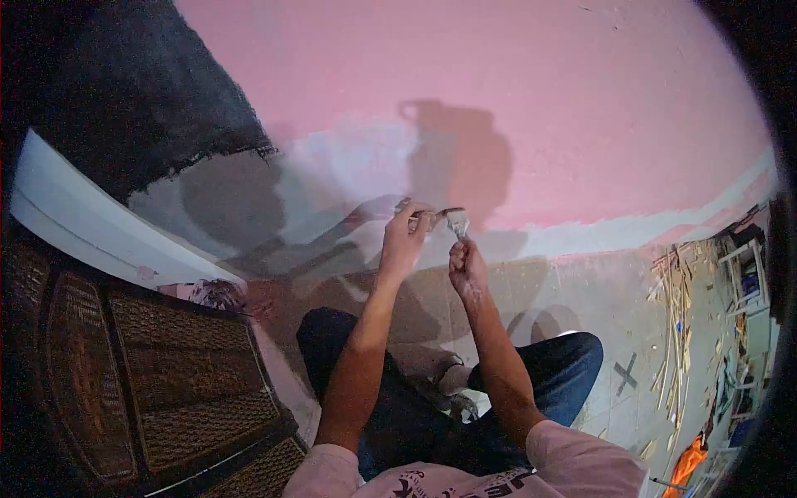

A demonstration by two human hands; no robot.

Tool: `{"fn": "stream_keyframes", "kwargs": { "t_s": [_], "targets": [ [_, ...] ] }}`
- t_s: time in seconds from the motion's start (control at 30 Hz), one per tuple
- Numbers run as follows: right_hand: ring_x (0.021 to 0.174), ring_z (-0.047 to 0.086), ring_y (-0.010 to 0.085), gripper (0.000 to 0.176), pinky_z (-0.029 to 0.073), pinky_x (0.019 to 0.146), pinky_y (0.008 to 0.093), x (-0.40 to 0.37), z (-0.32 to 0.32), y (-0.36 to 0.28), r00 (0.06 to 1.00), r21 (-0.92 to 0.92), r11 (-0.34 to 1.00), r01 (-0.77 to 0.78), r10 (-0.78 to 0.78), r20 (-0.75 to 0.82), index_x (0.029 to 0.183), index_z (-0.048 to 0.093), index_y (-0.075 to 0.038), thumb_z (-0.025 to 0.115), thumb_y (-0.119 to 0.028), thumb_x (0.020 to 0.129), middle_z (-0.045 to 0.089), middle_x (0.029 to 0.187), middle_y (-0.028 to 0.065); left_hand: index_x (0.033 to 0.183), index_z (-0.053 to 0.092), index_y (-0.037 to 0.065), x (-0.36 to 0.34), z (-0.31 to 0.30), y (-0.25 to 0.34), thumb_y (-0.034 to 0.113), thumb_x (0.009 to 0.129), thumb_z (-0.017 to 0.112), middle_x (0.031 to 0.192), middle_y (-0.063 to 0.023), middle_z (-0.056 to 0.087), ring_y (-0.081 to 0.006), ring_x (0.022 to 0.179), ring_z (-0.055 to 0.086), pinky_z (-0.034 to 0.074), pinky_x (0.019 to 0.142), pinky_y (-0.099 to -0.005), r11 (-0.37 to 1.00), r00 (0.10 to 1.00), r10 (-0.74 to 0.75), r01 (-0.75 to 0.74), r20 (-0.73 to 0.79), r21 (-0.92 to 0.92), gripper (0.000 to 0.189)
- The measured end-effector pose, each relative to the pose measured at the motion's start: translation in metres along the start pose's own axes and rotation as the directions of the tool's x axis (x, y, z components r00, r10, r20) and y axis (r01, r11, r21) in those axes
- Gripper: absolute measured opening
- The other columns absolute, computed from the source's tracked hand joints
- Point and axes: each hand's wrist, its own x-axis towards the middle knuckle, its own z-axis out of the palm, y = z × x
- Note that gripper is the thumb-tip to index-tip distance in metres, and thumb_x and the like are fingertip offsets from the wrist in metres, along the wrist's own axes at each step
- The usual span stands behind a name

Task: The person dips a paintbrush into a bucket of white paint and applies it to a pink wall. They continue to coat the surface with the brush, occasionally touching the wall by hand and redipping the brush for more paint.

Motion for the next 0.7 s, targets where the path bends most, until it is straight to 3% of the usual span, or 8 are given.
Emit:
{"fn": "stream_keyframes", "kwargs": {
  "t_s": [0.1,0.17,0.27,0.37,0.47,0.57,0.67,0.7],
  "targets": [
    [0.048,0.037,0.0078,0.019,0.031,0.040,0.0234,-0.039,0.032,-0.014,0.998,-0.065,0.997,0.045,-0.042,0.045,0.096,0.054,-0.014,0.052,-0.028,0.108,0.044,0.067,-0.0047,0.112,0.067,0.003,-0.001,-0.002,0.008,0.013,0.102,0.058,0.098,-0.0134,0.073,-0.0245,0.090,0.071,0.055,0.082,-0.0362,0.994,0.997,-0.083,0.083,0.003,-0.077,0.017],
    [0.052,0.036,0.0077,0.015,0.029,0.041,0.0221,-0.077,0.026,0.000,0.996,-0.058,0.995,0.084,-0.082,0.033,0.096,0.053,-0.011,0.052,-0.021,0.107,0.046,0.070,-0.0026,0.112,0.067,0.003,0.002,-0.002,0.015,0.013,0.101,0.058,0.098,-0.0131,0.073,-0.0249,0.091,0.072,0.055,0.083,-0.0359,1.000,1.000,-0.005,0.005,-0.020,0.005,0.017],
    [0.052,0.035,0.0077,0.015,0.029,0.041,0.0226,-0.074,-0.019,0.018,0.974,-0.015,1.000,-0.026,0.022,-0.224,0.096,0.052,-0.011,0.052,-0.020,0.107,0.045,0.071,-0.0028,0.112,0.067,0.004,0.007,-0.008,0.011,0.014,0.101,0.059,0.098,-0.0126,0.073,-0.0247,0.091,0.072,0.055,0.083,-0.0359,1.000,0.999,0.023,-0.024,-0.035,-0.017,0.018],
    [0.051,0.036,0.0076,0.018,0.028,0.040,0.0226,-0.015,-0.062,0.019,0.987,0.105,0.990,-0.092,0.105,-0.124,0.093,0.050,-0.010,0.052,-0.021,0.107,0.044,0.072,-0.0020,0.112,0.067,0.004,0.004,-0.009,0.005,0.016,0.101,0.059,0.098,-0.0126,0.073,-0.0246,0.091,0.072,0.055,0.082,-0.0357,0.999,0.999,0.015,-0.017,-0.044,-0.043,0.019],
    [0.050,0.034,0.0071,0.020,0.027,0.040,0.0226,-0.024,0.043,-0.016,0.992,-0.015,0.997,0.076,-0.074,0.098,0.090,0.048,-0.011,0.051,-0.020,0.108,0.044,0.072,-0.0024,0.111,0.068,0.004,0.004,-0.014,0.005,0.017,0.101,0.058,0.098,-0.0129,0.073,-0.0254,0.091,0.072,0.055,0.082,-0.0360,0.998,0.996,0.048,-0.051,-0.081,-0.029,0.019],
    [0.044,0.033,0.0077,0.025,0.027,0.037,0.0241,-0.040,0.083,-0.026,0.999,0.058,0.998,0.021,-0.023,0.032,0.087,0.050,-0.015,0.048,-0.027,0.109,0.041,0.063,-0.0033,0.111,0.068,0.004,0.002,-0.015,0.006,0.017,0.100,0.058,0.099,-0.0132,0.074,-0.0259,0.090,0.072,0.055,0.081,-0.0366,0.999,0.996,0.035,-0.036,-0.082,-0.007,0.020],
    [0.044,0.034,0.0074,0.025,0.028,0.037,0.0238,-0.054,0.014,0.003,0.991,0.060,0.995,0.084,-0.090,0.101,0.086,0.050,-0.014,0.049,-0.026,0.108,0.042,0.063,-0.0033,0.112,0.068,0.004,0.009,-0.009,-0.010,0.018,0.100,0.058,0.098,-0.0137,0.074,-0.0260,0.088,0.072,0.056,0.080,-0.0374,0.997,0.992,0.080,-0.081,-0.100,-0.005,0.021],
    [0.046,0.033,0.0073,0.024,0.027,0.038,0.0237,-0.055,0.002,0.009,0.999,0.110,0.994,0.015,-0.018,0.027,0.086,0.049,-0.014,0.049,-0.023,0.108,0.042,0.065,-0.0029,0.112,0.068,0.004,0.011,-0.009,-0.017,0.018,0.100,0.058,0.098,-0.0139,0.074,-0.0260,0.088,0.073,0.056,0.079,-0.0377,0.994,0.989,0.106,-0.107,-0.107,-0.001,0.021]
  ]
}}
